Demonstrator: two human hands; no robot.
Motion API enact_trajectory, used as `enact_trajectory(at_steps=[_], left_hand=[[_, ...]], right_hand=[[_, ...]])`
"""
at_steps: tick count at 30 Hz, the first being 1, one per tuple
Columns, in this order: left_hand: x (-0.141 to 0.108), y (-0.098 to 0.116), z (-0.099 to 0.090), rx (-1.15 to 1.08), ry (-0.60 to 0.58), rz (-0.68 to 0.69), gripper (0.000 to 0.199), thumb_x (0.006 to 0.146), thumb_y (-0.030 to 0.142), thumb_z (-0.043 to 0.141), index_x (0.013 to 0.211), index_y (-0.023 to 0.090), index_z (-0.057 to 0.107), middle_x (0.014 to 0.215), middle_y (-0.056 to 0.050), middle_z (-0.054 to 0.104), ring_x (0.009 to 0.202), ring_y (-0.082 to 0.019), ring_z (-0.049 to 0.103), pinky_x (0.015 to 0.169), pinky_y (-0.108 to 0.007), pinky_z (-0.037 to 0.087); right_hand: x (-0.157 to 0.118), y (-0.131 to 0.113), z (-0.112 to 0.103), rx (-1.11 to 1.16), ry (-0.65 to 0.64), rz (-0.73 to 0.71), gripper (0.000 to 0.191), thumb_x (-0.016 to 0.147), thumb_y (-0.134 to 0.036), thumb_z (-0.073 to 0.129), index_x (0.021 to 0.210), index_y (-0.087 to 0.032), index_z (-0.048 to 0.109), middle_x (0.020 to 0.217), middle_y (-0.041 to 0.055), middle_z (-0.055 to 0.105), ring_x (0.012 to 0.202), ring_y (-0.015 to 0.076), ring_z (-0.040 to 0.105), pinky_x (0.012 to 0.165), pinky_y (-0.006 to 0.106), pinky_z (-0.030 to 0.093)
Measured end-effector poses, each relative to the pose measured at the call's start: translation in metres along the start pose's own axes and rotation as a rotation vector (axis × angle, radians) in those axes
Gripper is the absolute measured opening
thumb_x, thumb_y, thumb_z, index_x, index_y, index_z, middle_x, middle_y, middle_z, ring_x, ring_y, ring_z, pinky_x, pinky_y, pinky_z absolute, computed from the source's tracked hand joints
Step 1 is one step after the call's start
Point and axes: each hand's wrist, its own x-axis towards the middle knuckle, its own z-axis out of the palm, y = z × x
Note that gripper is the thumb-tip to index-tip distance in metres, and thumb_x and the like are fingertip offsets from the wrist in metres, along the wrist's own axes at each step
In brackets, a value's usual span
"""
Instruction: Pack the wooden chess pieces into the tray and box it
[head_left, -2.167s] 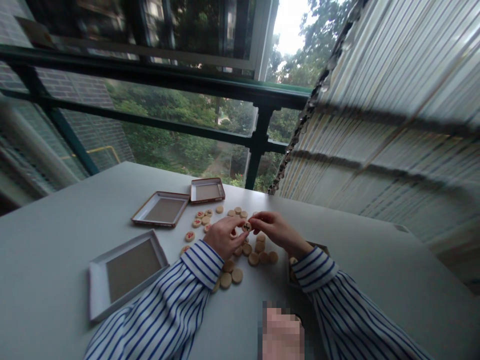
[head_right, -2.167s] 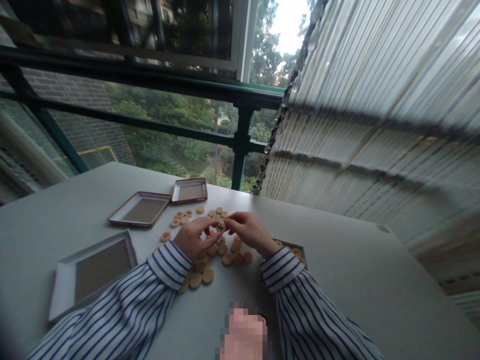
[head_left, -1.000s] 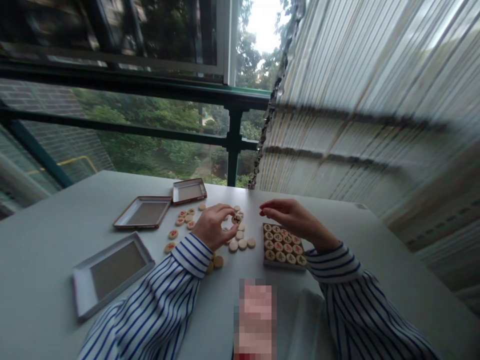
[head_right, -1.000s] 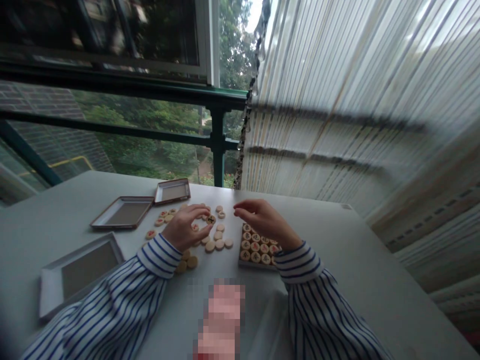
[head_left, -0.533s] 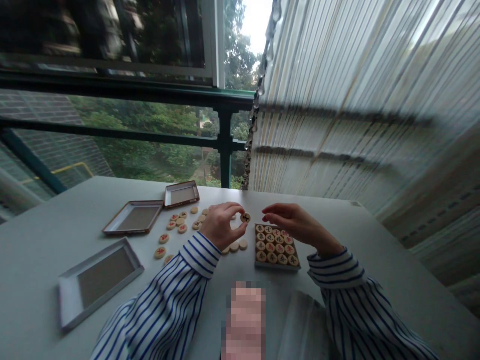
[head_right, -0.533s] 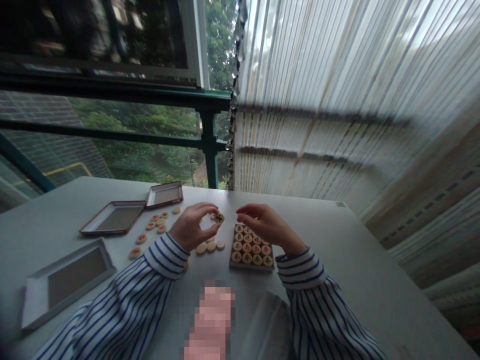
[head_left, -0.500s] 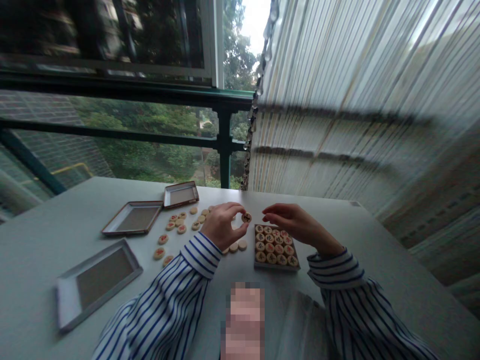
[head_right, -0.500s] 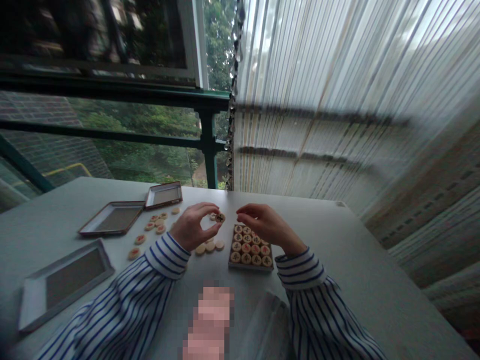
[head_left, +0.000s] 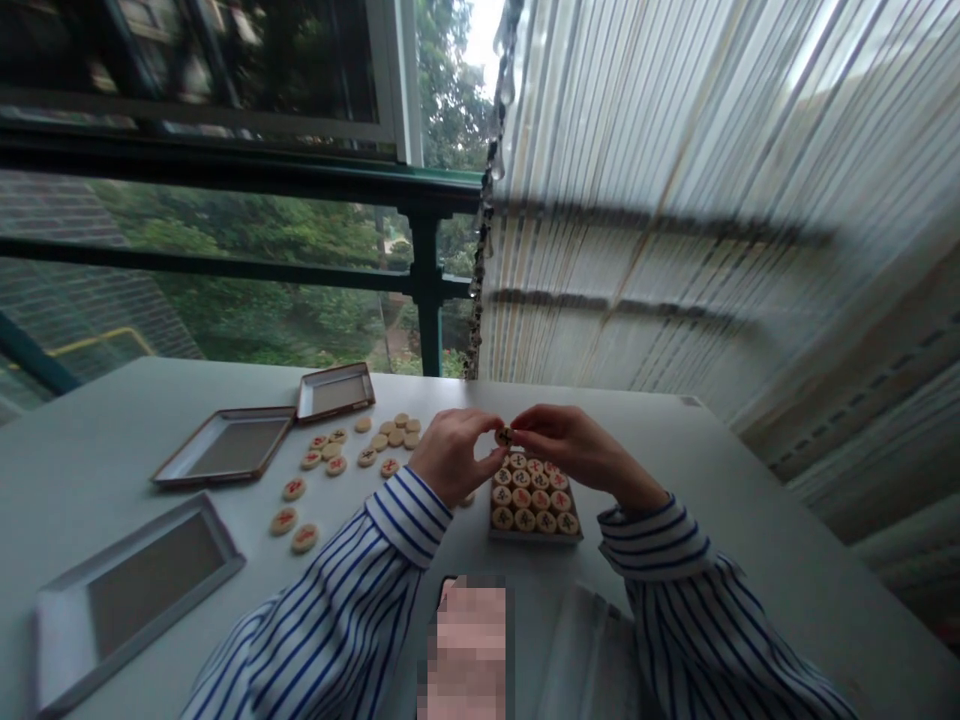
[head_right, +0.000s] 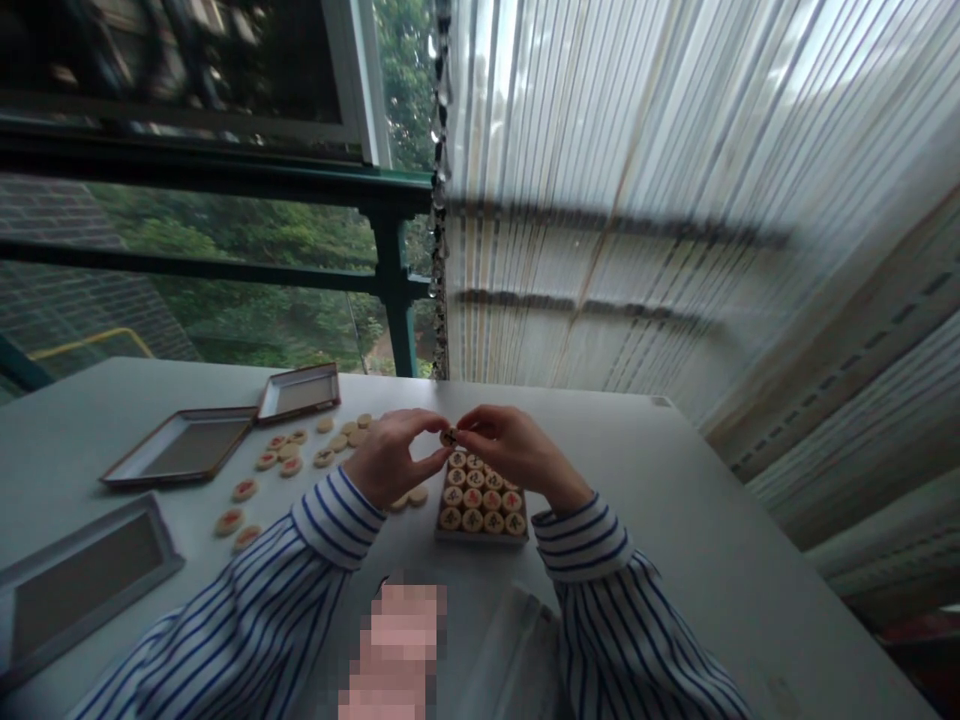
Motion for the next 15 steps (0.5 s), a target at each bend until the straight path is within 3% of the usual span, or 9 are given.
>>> enact_trajectory(at_steps=[7,15], left_hand=[[-0.003,0.008,0.002,-0.069,-0.048,-0.093,0.021,0.068,0.024,0.06,0.086,0.015,0.06,0.079,-0.005,0.065,0.074,-0.018,0.059,0.07,-0.031,0.044],[0.0,0.012,-0.001,-0.418,-0.102,-0.353,0.018,0.07,0.025,0.059,0.083,0.014,0.062,0.076,-0.004,0.066,0.068,-0.013,0.061,0.065,-0.025,0.048]], right_hand=[[0.0,0.006,-0.001,-0.112,0.009,0.015,0.023,0.076,-0.035,0.054,0.085,-0.015,0.061,0.08,0.0051,0.065,0.074,0.0142,0.059,0.066,0.028,0.047],[-0.001,0.003,-0.002,-0.194,0.015,-0.003,0.023,0.076,-0.035,0.053,0.085,-0.015,0.062,0.078,0.0047,0.065,0.072,0.0138,0.059,0.064,0.027,0.047]])
